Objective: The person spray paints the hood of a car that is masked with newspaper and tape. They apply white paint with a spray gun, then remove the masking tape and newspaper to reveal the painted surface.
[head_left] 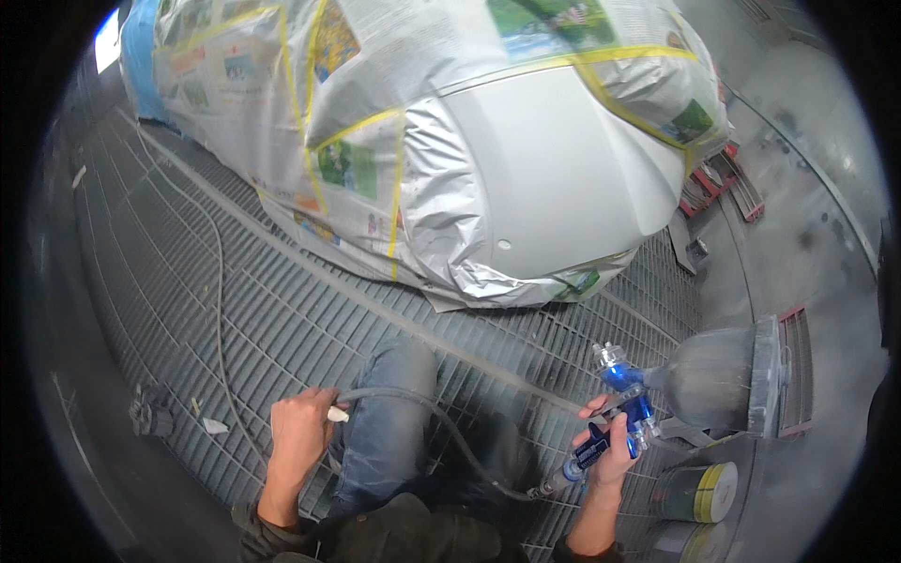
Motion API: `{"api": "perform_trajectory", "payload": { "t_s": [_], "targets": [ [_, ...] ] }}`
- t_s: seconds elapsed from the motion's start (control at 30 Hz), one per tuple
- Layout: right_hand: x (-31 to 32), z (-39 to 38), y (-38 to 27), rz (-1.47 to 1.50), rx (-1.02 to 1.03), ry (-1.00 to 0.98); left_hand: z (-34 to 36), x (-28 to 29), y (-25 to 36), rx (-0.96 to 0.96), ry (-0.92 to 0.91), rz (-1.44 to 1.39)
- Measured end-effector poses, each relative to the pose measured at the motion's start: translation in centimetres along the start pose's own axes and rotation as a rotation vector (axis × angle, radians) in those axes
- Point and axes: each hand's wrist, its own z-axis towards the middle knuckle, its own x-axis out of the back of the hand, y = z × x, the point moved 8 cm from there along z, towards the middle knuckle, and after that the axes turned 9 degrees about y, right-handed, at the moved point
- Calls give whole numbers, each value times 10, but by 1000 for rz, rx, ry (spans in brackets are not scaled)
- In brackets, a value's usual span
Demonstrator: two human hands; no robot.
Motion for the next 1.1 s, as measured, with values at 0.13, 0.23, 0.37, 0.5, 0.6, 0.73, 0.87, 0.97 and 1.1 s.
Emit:
{"api": "perform_trajectory", "payload": {
  "t_s": [0.13,0.23,0.37,0.5,0.6,0.73,0.87,0.97,1.1],
  "targets": [
    [-9,-4,-2,5,37,2,17,4,-2,-76,52,-15],
    [-11,-16,-2,-18,80,67,34,5,-12,-143,50,6],
    [-12,-30,5,-75,121,302,62,5,-25,-237,84,22],
    [-50,-32,35,-139,77,434,81,0,-62,-248,108,45],
    [-89,-41,73,31,-33,303,103,-15,-99,-229,88,42],
    [-121,-43,100,228,-202,38,137,-36,-126,-317,15,57],
    [-118,-23,92,140,-81,280,185,-40,-145,-397,33,56],
    [-119,-22,71,69,-44,673,234,-22,-151,-466,73,142],
    [-150,-38,65,245,-214,767,293,27,-147,-497,100,166]
  ]
}}
